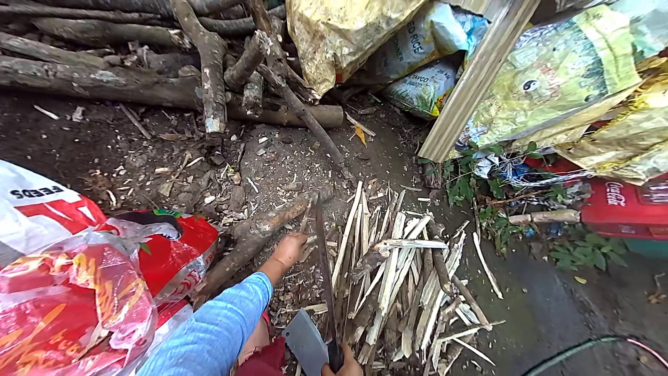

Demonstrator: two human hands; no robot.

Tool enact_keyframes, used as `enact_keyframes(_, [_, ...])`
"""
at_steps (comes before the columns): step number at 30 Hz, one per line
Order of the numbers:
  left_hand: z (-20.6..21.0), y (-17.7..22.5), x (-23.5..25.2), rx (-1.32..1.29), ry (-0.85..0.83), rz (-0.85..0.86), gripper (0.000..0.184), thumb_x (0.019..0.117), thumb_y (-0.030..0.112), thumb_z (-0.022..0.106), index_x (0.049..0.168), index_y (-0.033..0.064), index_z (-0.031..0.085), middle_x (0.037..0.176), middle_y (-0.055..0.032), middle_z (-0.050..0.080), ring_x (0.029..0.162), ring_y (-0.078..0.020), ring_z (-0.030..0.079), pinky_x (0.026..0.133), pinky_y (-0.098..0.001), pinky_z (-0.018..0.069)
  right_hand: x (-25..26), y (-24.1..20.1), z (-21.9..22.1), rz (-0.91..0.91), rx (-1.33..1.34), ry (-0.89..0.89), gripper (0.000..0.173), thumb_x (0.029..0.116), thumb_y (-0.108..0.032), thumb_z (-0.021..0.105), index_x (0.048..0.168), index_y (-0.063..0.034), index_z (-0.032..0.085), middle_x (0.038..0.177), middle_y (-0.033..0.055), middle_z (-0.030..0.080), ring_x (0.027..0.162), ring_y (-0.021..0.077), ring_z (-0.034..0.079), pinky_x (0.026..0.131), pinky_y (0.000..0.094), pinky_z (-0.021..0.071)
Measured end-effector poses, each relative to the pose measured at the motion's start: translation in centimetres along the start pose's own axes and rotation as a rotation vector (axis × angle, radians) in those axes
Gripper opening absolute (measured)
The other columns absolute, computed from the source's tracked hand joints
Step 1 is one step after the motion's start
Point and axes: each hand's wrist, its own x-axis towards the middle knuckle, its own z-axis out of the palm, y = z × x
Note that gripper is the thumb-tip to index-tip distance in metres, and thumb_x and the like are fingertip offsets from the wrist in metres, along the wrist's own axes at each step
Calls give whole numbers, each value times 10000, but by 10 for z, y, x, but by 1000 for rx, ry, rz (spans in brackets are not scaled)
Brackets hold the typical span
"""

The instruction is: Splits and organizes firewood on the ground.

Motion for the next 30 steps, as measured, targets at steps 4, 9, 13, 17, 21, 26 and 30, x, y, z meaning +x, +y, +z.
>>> enact_keyframes(4, [6, -5, -4, -27, 48, 35, 286, 1051, 90, 537, 1209, -111, 665, 1268, -282, 664, 1271, -407, 606, 1149, -490, 405, -1, 2, 4, 27, -32, -28, 475, 889, -133, 697, 1288, 108, 601, 995, 296, 714, 967, 445, 708, 879, 612, 535])
enact_keyframes(9, [-1, 3, -1, -13, 13, 23, 303, 1068, 95, 506, 1257, -91, 653, 1325, -265, 645, 1318, -390, 580, 1170, -484, 389, -3, 3, 4, -15, 27, 15, 492, 874, -131, 710, 1275, 133, 603, 967, 309, 704, 923, 444, 700, 855, 611, 534])
enact_keyframes(13, [10, -8, -1, -52, 45, 34, 285, 1047, 80, 541, 1229, -97, 670, 1284, -274, 664, 1278, -400, 606, 1155, -487, 405, 0, 3, 11, 52, -22, -38, 501, 891, -137, 706, 1314, 105, 591, 1013, 302, 713, 988, 449, 706, 896, 619, 533])
enact_keyframes(17, [0, 6, 2, -33, 36, 38, 292, 1055, 86, 524, 1244, -91, 661, 1301, -261, 659, 1290, -383, 600, 1163, -475, 396, -2, 3, 8, -10, 45, 38, 493, 866, -111, 705, 1282, 134, 605, 957, 309, 706, 913, 445, 703, 847, 615, 536])
enact_keyframes(21, [16, -10, 1, -103, 118, 81, 257, 1027, 53, 552, 1170, -107, 694, 1238, -269, 690, 1244, -393, 632, 1141, -476, 423, 1, 4, 16, 45, -29, -31, 482, 893, -133, 708, 1293, 115, 604, 1017, 309, 714, 991, 456, 708, 902, 621, 532])
enact_keyframes(26, [-2, -2, 6, -176, 45, -43, 397, 984, 56, 652, 1344, -98, 591, 1391, -285, 591, 1342, -386, 557, 1176, -462, 395, 1, -2, 7, -17, 15, 11, 443, 872, -110, 707, 1239, 123, 624, 934, 295, 711, 900, 442, 710, 837, 613, 541])
enact_keyframes(30, [-22, -3, -22, -338, 229, -86, 872, 865, 13, 769, 1584, -50, 280, 1587, -298, 367, 1441, -401, 441, 1197, -468, 382, -3, 9, 13, -71, 11, 92, 459, 867, -130, 724, 1221, 144, 627, 921, 312, 711, 883, 474, 712, 827, 637, 544])
